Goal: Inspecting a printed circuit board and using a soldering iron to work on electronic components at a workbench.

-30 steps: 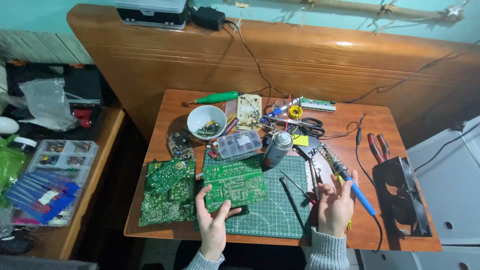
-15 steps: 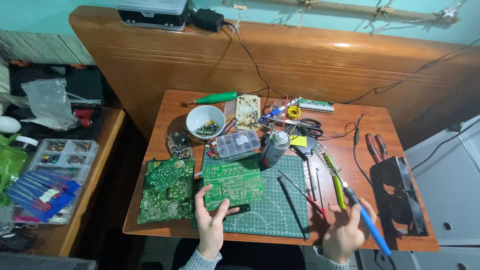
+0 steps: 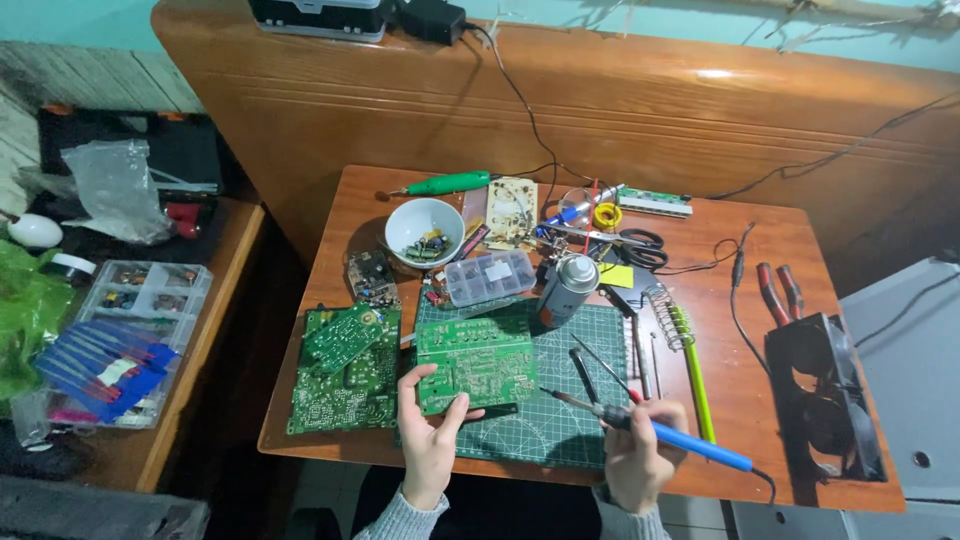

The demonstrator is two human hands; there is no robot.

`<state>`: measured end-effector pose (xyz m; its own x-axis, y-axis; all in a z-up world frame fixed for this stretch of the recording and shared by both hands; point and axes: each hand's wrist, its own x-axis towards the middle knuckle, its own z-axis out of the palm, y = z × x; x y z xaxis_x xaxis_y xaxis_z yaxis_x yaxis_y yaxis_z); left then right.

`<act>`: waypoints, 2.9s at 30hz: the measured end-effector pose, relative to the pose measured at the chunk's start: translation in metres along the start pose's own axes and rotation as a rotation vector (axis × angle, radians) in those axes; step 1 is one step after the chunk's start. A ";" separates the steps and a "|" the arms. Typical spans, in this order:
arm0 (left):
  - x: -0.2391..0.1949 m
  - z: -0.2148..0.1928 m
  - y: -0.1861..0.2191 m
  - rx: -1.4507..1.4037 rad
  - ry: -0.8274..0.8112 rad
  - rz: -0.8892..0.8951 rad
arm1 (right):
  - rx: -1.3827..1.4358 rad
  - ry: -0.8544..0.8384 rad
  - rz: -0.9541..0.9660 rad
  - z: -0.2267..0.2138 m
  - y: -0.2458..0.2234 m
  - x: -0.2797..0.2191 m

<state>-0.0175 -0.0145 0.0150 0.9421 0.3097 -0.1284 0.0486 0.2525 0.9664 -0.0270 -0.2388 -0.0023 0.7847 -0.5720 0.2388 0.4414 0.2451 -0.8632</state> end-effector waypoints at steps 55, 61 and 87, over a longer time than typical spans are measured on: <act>0.020 0.001 -0.004 1.201 -0.248 0.726 | -0.437 -0.269 -0.223 -0.003 0.020 -0.019; 0.024 -0.006 -0.005 1.120 -0.303 0.745 | -0.515 -0.284 -0.144 -0.009 0.026 -0.023; 0.032 -0.003 0.002 1.139 -0.286 0.617 | -0.557 -0.163 -0.077 0.015 0.008 -0.037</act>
<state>0.0112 -0.0011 0.0121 0.9392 -0.1428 0.3122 -0.2930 -0.8071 0.5125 -0.0459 -0.2041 -0.0115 0.8355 -0.4334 0.3378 0.2396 -0.2659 -0.9338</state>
